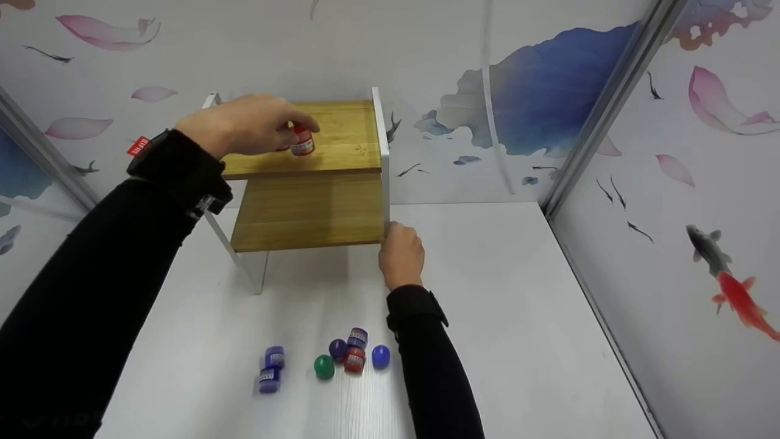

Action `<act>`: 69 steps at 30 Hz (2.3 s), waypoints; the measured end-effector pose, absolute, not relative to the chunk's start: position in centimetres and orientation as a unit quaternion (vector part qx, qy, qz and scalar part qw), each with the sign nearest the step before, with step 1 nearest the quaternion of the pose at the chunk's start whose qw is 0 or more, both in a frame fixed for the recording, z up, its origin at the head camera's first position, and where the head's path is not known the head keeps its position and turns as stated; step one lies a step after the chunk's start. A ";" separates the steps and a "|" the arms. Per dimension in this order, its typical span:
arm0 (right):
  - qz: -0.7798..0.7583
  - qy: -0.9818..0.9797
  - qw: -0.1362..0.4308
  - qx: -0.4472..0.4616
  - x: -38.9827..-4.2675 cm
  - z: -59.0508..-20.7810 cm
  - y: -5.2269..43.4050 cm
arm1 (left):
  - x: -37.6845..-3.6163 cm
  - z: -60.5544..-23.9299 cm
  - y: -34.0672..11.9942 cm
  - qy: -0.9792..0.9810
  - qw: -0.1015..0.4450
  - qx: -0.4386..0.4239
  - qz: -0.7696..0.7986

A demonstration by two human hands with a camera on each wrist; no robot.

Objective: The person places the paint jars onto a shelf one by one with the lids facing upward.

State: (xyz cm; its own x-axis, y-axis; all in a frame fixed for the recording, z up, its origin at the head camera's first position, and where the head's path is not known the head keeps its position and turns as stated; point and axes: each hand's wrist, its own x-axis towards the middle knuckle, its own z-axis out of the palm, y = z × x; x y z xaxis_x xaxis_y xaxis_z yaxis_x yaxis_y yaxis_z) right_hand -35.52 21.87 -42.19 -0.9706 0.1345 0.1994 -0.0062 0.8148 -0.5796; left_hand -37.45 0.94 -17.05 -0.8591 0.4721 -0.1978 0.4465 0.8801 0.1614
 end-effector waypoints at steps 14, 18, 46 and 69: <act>0.302 -0.945 0.122 -0.031 -35.5 -42.2 22.0 | -40.1 -19.8 0.6 0.965 -0.009 0.264 0.001; 0.296 -0.947 0.125 -0.027 -35.5 -42.1 21.9 | -40.5 -20.6 0.4 0.963 -0.042 0.267 0.001; 0.291 -0.949 0.119 -0.024 -35.3 -42.0 21.4 | -38.8 -20.2 -0.6 0.964 -0.023 0.261 0.039; 0.293 -0.949 0.117 -0.022 -35.5 -42.0 22.0 | -35.3 -24.4 -2.1 0.914 -0.055 0.388 0.103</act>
